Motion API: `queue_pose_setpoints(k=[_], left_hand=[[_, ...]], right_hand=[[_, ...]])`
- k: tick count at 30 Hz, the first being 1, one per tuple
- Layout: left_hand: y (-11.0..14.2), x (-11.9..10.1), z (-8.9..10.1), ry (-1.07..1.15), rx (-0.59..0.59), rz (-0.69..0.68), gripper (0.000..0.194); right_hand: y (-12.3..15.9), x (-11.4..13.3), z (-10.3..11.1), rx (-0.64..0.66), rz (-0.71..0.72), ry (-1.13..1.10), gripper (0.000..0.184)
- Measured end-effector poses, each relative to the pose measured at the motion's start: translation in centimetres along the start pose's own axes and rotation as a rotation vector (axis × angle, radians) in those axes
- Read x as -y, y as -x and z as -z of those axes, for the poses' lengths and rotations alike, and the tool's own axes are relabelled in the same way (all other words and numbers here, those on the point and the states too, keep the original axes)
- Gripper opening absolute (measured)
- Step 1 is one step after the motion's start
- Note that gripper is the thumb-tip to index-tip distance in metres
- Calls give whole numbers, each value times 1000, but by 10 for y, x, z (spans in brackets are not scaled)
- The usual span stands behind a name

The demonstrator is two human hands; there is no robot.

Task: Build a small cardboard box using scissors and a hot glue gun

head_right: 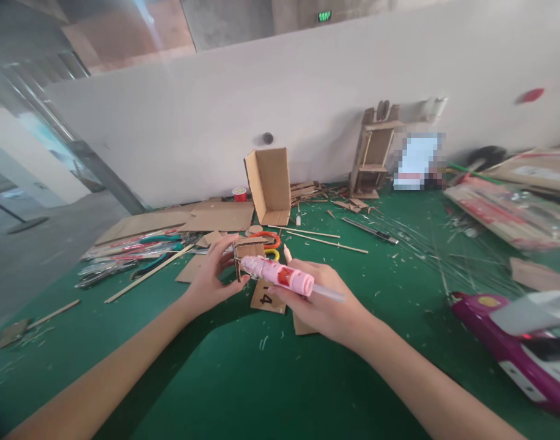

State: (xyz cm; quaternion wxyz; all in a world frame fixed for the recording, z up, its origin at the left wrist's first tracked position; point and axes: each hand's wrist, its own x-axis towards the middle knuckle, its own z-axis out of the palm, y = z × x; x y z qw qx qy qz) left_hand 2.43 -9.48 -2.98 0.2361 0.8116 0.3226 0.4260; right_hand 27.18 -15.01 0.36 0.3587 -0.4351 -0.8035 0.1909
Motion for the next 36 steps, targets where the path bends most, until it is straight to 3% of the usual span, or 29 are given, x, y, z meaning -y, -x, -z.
queue_pose_setpoints(k=[9, 19, 25, 36], left_hand=[[0, 1, 1, 1, -3, 24, 74], [0, 4, 0, 23, -9, 46, 74], [1, 5, 0, 27, -2, 41, 75], [1, 7, 1, 23, 1, 43, 78]], right_hand=[[5, 3, -2, 60, -97, -58, 24], [0, -2, -4, -22, 26, -30, 19], [0, -2, -4, -13, 17, 14, 21], [6, 2, -5, 104, -138, -83, 24]])
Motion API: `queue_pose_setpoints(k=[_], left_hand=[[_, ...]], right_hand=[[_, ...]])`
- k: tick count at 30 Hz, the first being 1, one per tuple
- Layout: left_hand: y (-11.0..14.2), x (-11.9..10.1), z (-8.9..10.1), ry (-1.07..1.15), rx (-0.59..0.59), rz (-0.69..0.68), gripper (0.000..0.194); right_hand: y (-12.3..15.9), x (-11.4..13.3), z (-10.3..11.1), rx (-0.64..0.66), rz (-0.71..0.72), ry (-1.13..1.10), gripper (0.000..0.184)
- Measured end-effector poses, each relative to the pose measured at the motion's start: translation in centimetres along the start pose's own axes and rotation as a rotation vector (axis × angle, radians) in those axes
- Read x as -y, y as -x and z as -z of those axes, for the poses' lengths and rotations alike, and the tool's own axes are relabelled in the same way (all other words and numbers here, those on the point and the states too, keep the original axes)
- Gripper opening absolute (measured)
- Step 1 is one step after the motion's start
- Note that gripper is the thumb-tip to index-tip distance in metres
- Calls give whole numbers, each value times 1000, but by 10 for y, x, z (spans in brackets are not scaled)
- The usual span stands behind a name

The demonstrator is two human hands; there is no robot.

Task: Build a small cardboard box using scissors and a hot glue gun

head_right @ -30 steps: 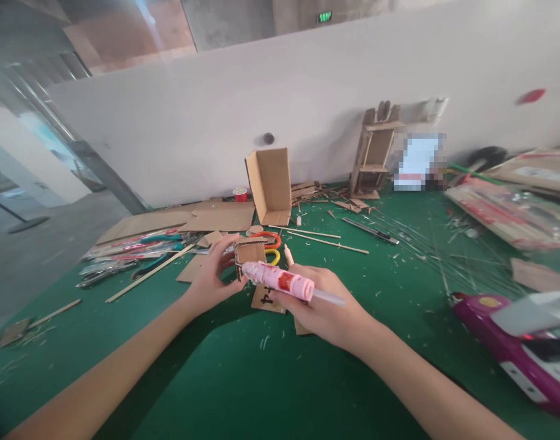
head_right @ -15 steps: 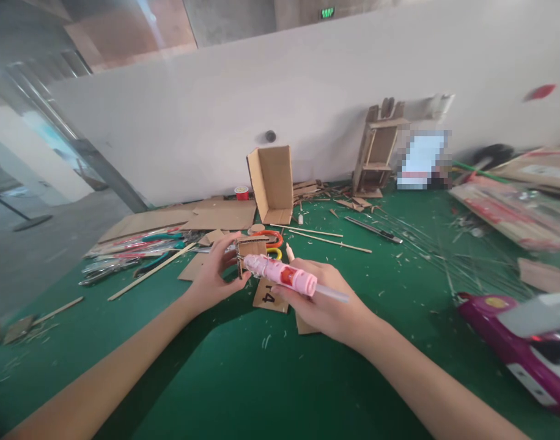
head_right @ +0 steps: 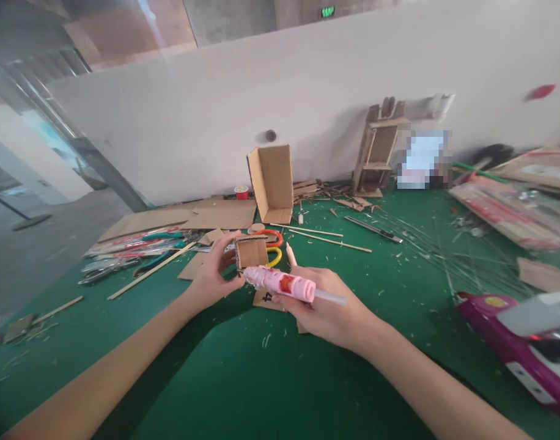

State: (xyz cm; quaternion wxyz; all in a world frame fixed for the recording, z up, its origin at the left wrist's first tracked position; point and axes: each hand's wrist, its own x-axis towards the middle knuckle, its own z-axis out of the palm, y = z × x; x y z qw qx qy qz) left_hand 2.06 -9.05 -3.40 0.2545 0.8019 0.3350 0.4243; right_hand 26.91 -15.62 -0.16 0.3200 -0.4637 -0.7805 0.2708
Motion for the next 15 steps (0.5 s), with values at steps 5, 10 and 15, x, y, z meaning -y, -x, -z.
queue_pose_setpoints(k=[5, 10, 15], left_hand=[[1, 1, 1, 21, 9, 19, 80], [1, 1, 1, 34, -1, 22, 81], [1, -1, 1, 1, -7, 12, 77]], right_hand=[[2, 0, 0, 32, -15, -4, 25], [3, 2, 1, 33, 44, 23, 24], [1, 2, 0, -48, 78, 58, 23]])
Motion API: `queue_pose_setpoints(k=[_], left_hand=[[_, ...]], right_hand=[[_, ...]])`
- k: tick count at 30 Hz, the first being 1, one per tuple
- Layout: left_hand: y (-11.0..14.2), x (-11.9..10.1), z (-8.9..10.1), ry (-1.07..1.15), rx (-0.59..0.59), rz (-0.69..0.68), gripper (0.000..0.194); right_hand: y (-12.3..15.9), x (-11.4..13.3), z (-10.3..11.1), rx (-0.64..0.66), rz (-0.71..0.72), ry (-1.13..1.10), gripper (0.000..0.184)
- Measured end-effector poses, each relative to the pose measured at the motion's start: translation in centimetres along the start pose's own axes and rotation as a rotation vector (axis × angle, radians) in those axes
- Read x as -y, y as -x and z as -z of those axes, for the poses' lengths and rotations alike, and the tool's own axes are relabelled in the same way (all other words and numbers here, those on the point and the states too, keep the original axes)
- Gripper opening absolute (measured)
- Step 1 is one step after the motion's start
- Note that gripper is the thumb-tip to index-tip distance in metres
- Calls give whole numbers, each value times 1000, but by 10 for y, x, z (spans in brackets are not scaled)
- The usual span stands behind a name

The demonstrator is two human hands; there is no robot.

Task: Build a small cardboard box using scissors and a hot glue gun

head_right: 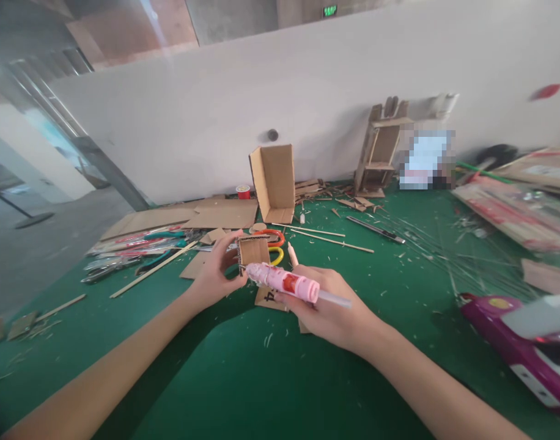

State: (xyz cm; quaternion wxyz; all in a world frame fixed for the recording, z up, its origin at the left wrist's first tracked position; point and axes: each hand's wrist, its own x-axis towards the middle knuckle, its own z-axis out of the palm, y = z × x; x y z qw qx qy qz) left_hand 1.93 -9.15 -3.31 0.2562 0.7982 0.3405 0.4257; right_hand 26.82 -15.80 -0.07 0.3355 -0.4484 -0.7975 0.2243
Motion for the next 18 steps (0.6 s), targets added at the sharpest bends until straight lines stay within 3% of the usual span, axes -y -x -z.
queue_pose_setpoints(k=[9, 18], left_hand=[[-1, 2, 0, 17, 1, 5, 78], [0, 6, -1, 59, -18, 29, 77]], right_hand=[[0, -1, -2, 13, -28, 38, 28], [2, 4, -2, 68, -16, -36, 22]])
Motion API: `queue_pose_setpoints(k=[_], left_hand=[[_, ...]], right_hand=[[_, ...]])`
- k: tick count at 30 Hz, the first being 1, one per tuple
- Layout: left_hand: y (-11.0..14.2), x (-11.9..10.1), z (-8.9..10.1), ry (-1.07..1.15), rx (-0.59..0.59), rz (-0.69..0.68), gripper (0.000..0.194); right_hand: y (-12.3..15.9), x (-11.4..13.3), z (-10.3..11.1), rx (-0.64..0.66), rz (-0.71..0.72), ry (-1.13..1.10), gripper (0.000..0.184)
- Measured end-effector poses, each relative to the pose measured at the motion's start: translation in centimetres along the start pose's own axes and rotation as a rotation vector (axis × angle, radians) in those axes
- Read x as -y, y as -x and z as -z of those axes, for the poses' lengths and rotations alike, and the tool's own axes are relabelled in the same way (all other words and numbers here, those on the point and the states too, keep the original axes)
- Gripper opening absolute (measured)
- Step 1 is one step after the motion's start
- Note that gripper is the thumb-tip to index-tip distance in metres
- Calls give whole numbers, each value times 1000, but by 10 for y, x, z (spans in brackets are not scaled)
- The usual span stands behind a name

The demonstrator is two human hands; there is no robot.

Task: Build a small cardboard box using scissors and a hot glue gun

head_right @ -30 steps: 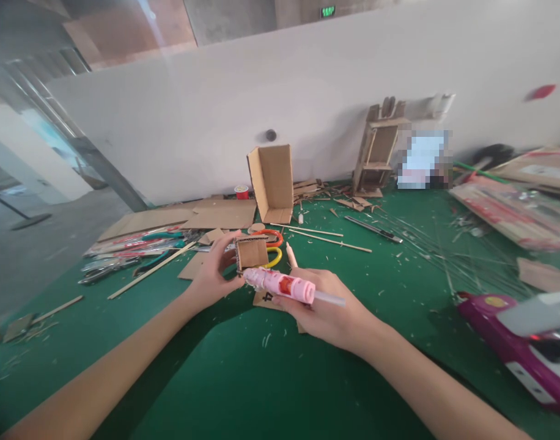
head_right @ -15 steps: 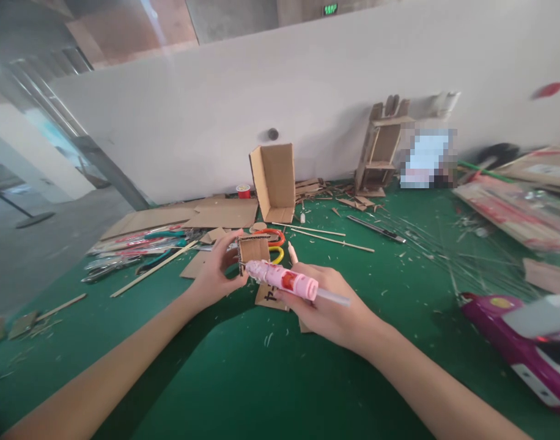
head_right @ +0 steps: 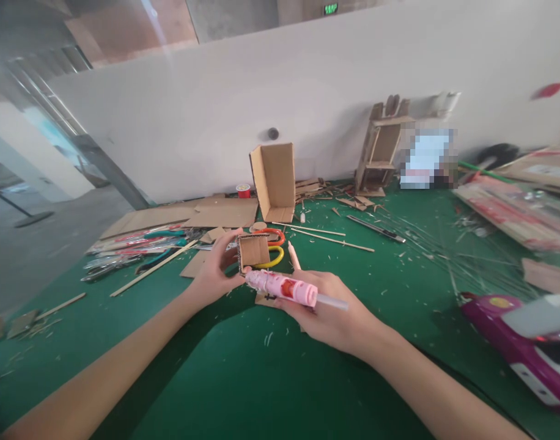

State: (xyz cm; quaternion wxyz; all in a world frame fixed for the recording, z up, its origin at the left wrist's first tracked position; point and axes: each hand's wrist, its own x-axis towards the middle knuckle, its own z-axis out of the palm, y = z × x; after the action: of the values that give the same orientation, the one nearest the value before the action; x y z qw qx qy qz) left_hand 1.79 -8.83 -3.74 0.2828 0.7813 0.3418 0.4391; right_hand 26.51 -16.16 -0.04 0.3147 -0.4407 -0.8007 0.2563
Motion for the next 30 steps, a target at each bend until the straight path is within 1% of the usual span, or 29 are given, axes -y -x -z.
queue_pose_setpoints(k=[4, 8, 10, 14, 19, 24, 28, 30], left_hand=[[0, 1, 0, -4, 3, 1, 80], [0, -1, 1, -32, 15, -10, 79], [0, -2, 1, -38, 22, -22, 78], [0, -2, 1, -31, 25, -12, 80], [0, -1, 0, -17, 18, -1, 77], [0, 0, 0, -13, 8, 6, 78], [1, -1, 0, -19, 17, -3, 80], [1, -2, 0, -24, 26, -5, 81]], right_hand=[[0, -3, 0, 2, -20, 27, 25], [-2, -7, -2, -51, -53, 43, 25], [-2, -7, -2, -61, -46, 60, 25], [-2, -5, -1, -33, 7, 52, 24], [0, -3, 1, 10, 23, 17, 21], [2, -5, 3, 9, 18, 56, 24], [1, -7, 2, 5, 22, 45, 22], [1, -8, 1, 13, 3, 23, 23]])
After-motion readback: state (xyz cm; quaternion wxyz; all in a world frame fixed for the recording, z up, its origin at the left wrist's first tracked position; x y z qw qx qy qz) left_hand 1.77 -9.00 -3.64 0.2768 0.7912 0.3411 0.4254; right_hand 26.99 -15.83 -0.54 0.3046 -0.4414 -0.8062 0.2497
